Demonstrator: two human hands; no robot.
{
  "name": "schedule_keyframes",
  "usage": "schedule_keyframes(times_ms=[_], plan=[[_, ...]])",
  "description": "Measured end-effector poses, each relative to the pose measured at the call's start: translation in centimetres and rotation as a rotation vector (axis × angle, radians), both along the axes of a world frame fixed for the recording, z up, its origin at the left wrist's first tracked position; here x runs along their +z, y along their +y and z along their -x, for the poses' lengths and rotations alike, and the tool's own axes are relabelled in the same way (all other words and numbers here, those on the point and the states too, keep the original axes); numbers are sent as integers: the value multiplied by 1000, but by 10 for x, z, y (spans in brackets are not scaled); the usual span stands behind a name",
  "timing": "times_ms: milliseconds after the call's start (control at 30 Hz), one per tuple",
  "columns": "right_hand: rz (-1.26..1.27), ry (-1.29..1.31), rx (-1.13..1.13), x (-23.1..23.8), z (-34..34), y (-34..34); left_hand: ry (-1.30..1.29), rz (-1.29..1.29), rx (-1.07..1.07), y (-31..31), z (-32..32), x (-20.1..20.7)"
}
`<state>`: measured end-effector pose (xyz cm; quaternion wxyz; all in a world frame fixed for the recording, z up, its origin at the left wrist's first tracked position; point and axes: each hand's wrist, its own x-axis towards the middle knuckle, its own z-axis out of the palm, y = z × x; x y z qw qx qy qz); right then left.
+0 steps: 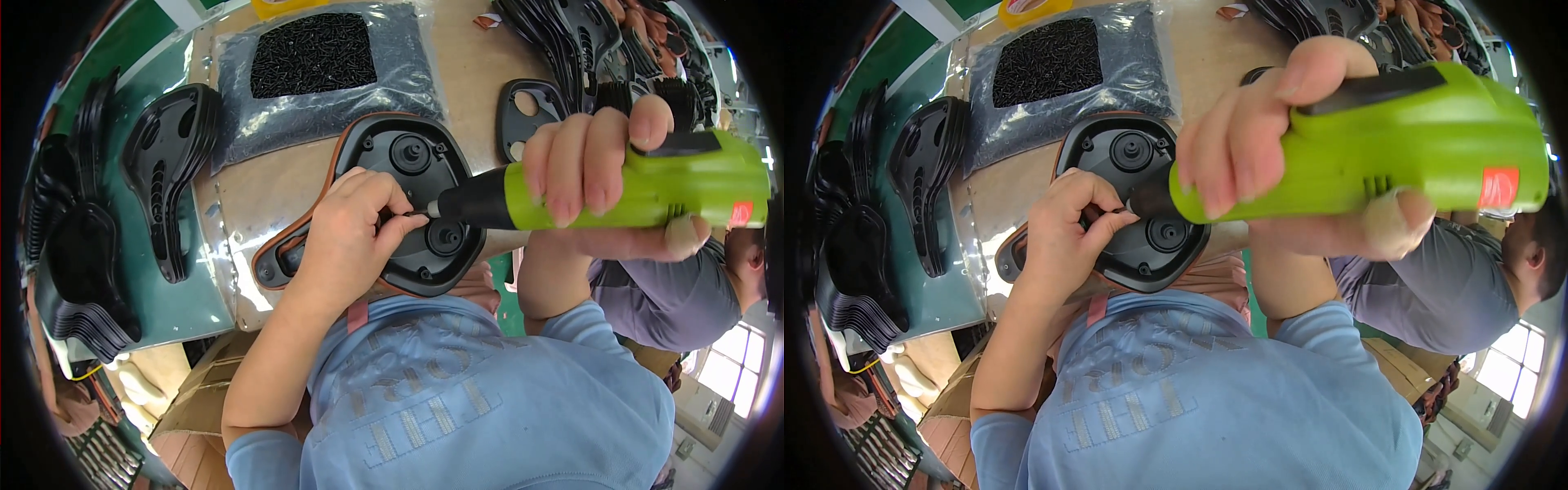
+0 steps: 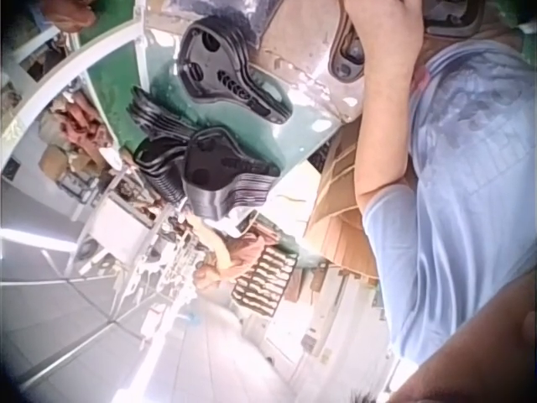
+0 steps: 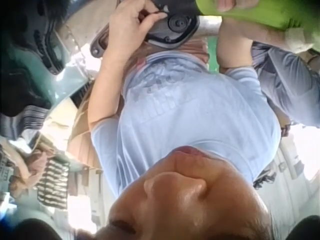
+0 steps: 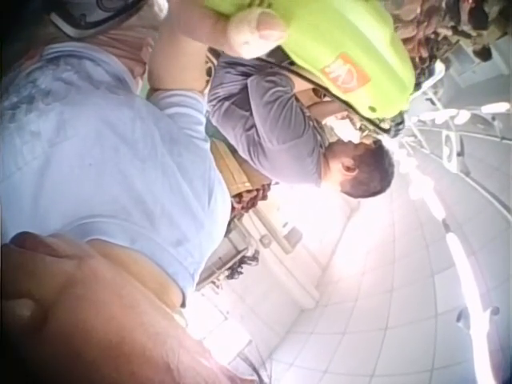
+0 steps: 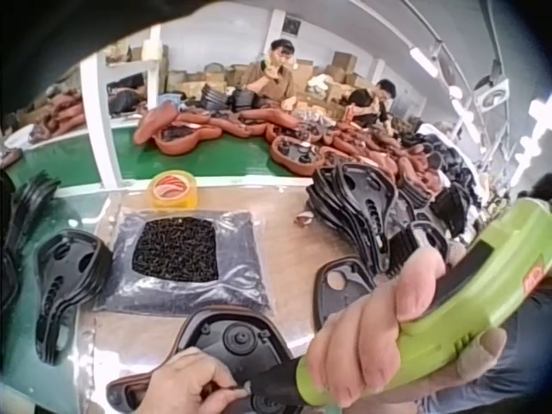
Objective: Use an electric screwdriver to attach plastic components to the underside of bicycle saddle bases.
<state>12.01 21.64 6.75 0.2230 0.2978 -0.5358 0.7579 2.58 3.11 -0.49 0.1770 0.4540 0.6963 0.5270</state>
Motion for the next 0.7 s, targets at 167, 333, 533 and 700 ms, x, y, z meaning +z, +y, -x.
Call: schedule_keyframes(times_ms=[167, 333, 533, 700], plan=[[-180, -28, 17, 4, -7, -14, 116, 52, -71, 1, 5, 0], [-123, 18, -107, 10, -1, 11, 131, 10, -29, 7, 0, 6], [-271, 9, -47, 17, 22, 35, 263, 167, -130, 6, -1, 7], [-287, -16, 5, 9, 29, 25, 325, 171, -145, 10, 0, 8]])
